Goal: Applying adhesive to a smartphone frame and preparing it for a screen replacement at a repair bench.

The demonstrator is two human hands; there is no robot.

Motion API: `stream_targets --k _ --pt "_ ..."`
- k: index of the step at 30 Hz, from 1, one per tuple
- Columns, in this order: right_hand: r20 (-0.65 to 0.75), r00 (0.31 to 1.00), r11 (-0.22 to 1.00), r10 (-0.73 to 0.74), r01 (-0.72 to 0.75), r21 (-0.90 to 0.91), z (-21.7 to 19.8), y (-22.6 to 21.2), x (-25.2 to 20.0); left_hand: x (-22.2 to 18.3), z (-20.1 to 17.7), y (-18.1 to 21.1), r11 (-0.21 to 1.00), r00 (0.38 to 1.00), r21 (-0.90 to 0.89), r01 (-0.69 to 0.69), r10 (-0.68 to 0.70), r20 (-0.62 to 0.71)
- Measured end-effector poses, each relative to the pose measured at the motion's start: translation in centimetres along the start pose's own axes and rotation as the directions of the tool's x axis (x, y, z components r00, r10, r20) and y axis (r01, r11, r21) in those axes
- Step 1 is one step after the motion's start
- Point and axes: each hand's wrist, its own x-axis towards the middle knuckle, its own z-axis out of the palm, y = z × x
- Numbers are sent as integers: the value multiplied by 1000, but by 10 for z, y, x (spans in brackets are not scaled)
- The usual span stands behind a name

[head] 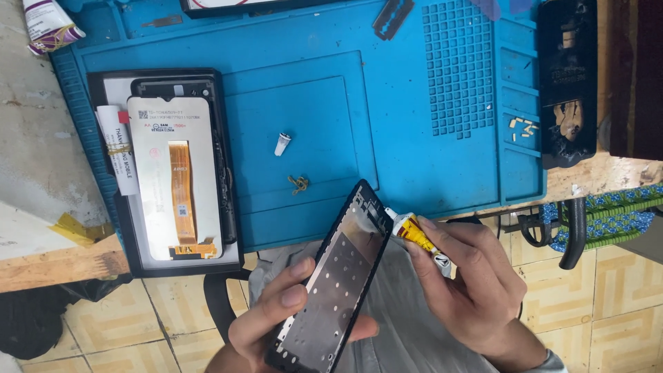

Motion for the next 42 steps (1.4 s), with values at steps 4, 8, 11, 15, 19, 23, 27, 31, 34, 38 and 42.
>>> stream_targets --k 4,8,11,15,19,23,27,31,34,38,42 --pt "14 1000 1000 2 -2 10 -2 0 -2 -3 -2 -2 999 1000 32 -18 17 25" --pt "13 1000 1000 3 -3 24 -4 0 -3 -2 2 2 994 997 79 -80 78 23" --pt "24 1000 1000 8 -8 28 -7 1 -6 -4 1 3 988 993 109 -112 106 58" --pt "31 999 999 22 -23 31 -9 -1 -9 1 9 1 933 964 246 -262 265 19" --pt "27 999 999 32 -33 30 -10 -1 -12 4 6 -1 884 928 284 -370 364 77" --pt "19 1000 999 23 -23 28 -11 -1 -14 1 11 -2 887 921 254 -386 387 49" --pt "44 999 1000 24 -25 9 -14 -3 -14 8 -10 -1 783 839 303 -543 494 226" --pt "59 998 999 39 -40 17 -18 -5 -15 15 -25 27 945 836 46 -323 262 481" --pt "62 997 999 37 -39 19 -20 -6 -15 18 -32 33 941 778 70 -330 229 585" --pt "87 993 996 80 -84 38 -26 -9 -13 -1 38 -42 548 639 433 -716 764 90" --pt "93 992 995 90 -93 28 -29 -15 -8 4 48 -48 507 584 458 -730 811 34"
